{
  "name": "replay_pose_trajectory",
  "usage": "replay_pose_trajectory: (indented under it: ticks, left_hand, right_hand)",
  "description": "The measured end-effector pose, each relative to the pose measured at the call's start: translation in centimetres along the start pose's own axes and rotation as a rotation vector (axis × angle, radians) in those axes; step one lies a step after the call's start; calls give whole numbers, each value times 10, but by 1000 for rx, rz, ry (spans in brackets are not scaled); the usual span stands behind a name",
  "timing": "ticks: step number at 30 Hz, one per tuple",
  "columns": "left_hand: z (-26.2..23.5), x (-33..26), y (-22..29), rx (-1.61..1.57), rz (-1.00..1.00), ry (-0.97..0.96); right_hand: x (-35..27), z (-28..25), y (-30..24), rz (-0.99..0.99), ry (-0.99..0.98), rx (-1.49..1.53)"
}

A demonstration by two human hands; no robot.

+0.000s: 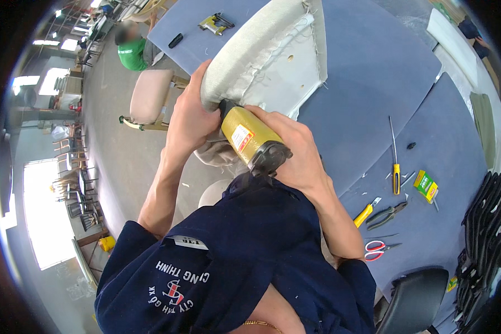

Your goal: The person staples a white fabric cover onto a curved chair seat using a yellow pneumatic staple gun. They repeatedly pull the fabric taut, staple along the edges, and rotate the seat to work around the perimeter. The finished seat is then placed onto a chair frame.

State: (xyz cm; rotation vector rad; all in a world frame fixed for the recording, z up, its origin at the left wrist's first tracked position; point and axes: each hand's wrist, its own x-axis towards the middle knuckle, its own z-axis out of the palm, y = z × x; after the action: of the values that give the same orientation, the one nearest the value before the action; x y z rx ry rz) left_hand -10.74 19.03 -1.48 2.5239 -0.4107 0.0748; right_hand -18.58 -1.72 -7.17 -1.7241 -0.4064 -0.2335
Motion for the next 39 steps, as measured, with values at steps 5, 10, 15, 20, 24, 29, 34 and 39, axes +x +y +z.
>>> replay_pose_trajectory:
  ticks: [5,10,15,20,24,29,34,39]
  left_hand:
    - [6,2,6,50,7,14]
    - [-22,4,-28,-330,35,-264]
    - [-20,4,-28,-193,74,-234]
    - [-4,2,-16,-65,62,-16]
    - [1,0,-16,-56,39,5]
    - [4,-3,-6,-58,7,52]
    - [3,-2,-10,-23,27,48]
    - [-29,1,-47,-284,134,-297]
  right_hand:
    - [0,6,4,-35,70,-75]
    - [1,10,8,-39,85,-59]
    - [1,2,-6,0,45,-71]
    - [3,13,-9,-60,65,-16]
    - [12,13,-9,-14,35,-17]
    - [12,6,-16,93,-41,-36]
    - [7,11,-8,64,-14,-111]
    - [11,8,-1,-15,2,-67]
